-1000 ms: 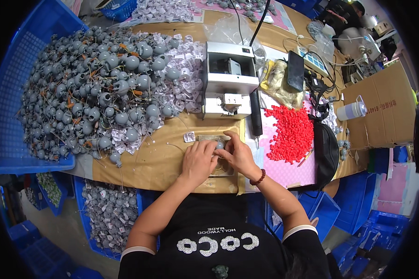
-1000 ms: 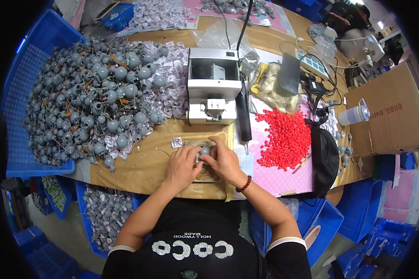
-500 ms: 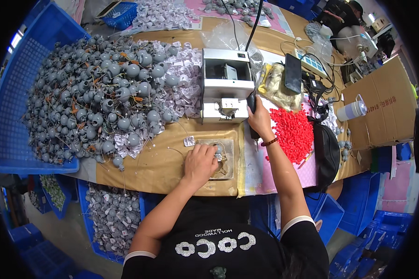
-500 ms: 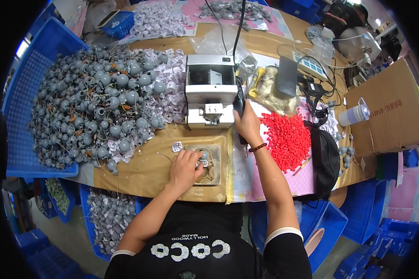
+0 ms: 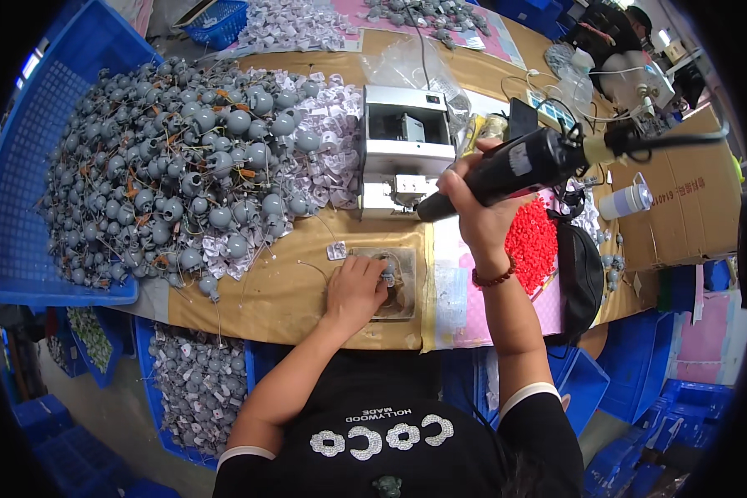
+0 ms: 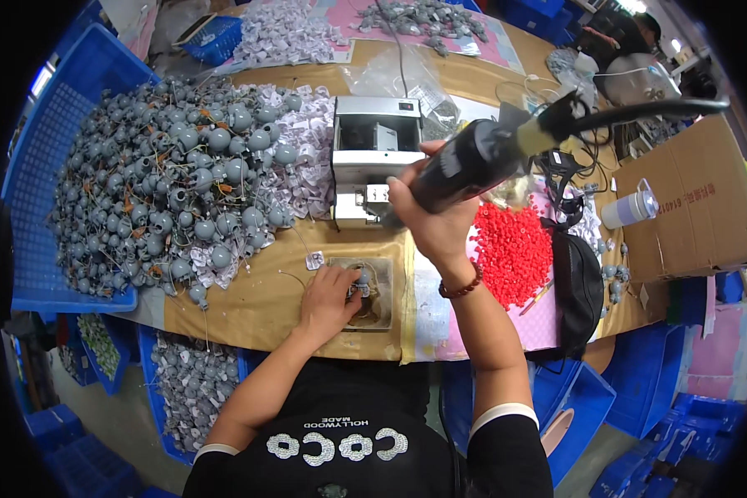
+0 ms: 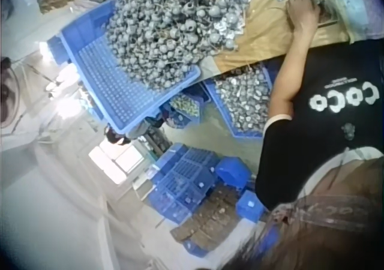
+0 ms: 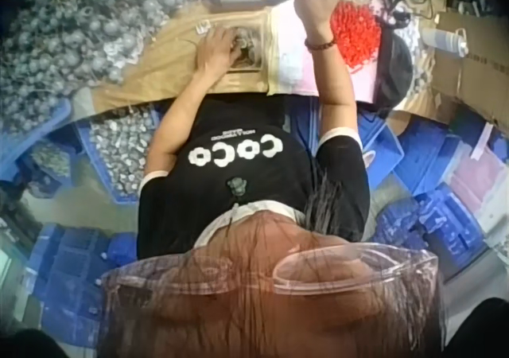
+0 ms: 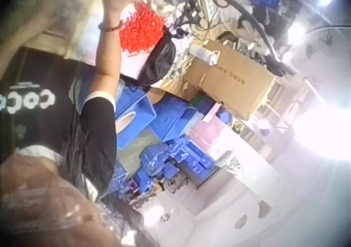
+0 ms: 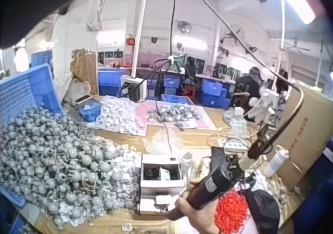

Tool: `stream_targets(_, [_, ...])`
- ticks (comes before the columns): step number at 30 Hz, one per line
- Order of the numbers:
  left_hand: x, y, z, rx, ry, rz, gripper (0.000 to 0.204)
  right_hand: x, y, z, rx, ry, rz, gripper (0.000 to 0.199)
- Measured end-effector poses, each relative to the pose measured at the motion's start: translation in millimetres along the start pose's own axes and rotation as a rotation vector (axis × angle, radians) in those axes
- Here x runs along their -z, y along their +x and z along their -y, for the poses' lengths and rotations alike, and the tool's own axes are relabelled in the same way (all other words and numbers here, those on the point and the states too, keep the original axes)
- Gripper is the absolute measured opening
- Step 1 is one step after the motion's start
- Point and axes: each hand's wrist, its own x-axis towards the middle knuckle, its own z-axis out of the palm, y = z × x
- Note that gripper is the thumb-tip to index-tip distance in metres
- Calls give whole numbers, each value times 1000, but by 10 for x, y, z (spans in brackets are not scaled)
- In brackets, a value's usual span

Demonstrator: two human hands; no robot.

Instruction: Assembling small plastic or mechanical components using a suspended electric screwdriver.

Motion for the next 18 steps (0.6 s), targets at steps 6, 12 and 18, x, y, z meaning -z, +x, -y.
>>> stream_targets(6, [-31, 0, 32, 15, 22, 3, 34, -291, 264, -178, -1, -29, 71, 54])
stream_targets(12, [-57, -3, 77, 0, 21, -27, 34, -307, 147, -230, -190, -61, 112, 57])
stream_targets(18, [-26, -21, 41, -13, 16, -34, 34, -264, -27, 15, -118, 10, 45, 58])
